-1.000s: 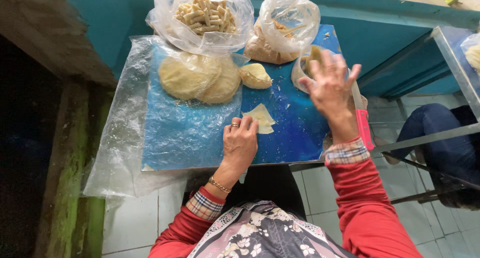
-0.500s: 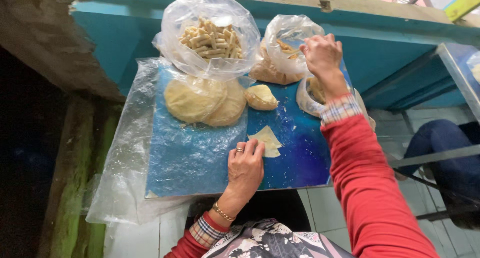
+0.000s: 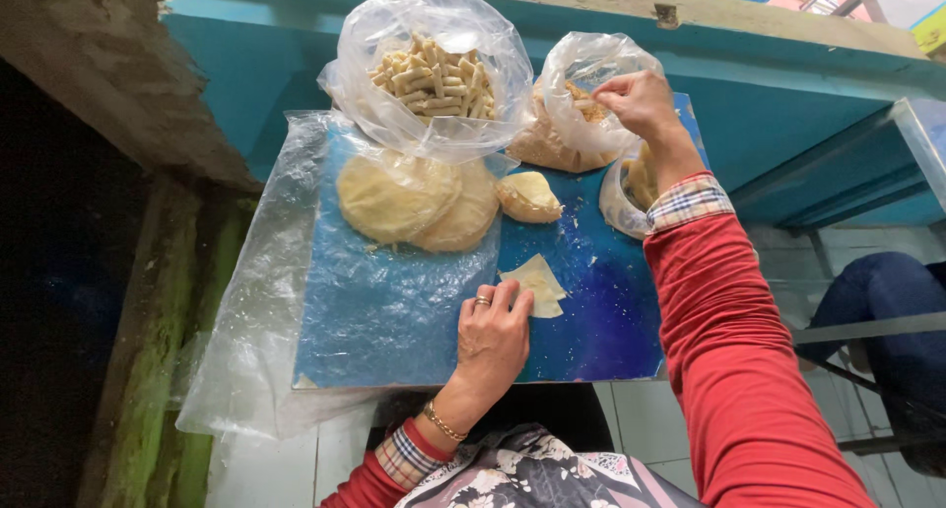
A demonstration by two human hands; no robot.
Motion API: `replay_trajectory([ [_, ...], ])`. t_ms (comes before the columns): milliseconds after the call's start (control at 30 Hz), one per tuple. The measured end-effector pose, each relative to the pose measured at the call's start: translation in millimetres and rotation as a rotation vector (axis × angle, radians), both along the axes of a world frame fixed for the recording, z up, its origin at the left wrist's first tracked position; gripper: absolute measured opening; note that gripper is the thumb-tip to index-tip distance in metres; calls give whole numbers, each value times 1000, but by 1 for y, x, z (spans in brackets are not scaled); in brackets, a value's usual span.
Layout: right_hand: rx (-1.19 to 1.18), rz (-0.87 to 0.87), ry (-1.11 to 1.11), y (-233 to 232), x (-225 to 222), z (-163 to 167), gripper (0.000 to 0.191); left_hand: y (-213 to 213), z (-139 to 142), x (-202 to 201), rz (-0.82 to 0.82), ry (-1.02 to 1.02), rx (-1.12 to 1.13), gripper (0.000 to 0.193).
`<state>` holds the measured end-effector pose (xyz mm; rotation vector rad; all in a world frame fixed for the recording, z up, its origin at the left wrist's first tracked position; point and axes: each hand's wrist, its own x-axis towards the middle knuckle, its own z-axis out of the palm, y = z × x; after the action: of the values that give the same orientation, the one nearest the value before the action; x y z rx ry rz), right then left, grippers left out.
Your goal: The person sits at a small blue table and folds square dough wrappers around spoonfuls of filling, pinching the edges closed by hand. The finished wrapped snacks are placed into a plastic bag beside the work area, and the person repeats the folding cycle with new wrappers.
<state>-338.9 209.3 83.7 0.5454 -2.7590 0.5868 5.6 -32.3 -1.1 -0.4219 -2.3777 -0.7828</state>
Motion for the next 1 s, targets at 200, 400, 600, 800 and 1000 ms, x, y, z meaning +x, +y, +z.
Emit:
replay_trajectory([
  [200, 266, -57, 131, -23, 16, -1, 25, 0, 1, -2, -1, -5, -13, 18],
  [400, -123, -16, -123, -23, 11, -4, 24, 0, -1, -1, -4, 3, 1, 20],
  [600, -649, -62, -267, 19, 25, 6, 18, 0, -2, -3, -22, -4, 30, 23],
  [800, -844, -39, -331, 41, 82, 16, 19, -2, -5, -5, -53, -37, 148, 27],
  [1000, -780, 55, -379, 34, 202, -27, 21, -6, -7, -8, -88, -41, 430, 19],
])
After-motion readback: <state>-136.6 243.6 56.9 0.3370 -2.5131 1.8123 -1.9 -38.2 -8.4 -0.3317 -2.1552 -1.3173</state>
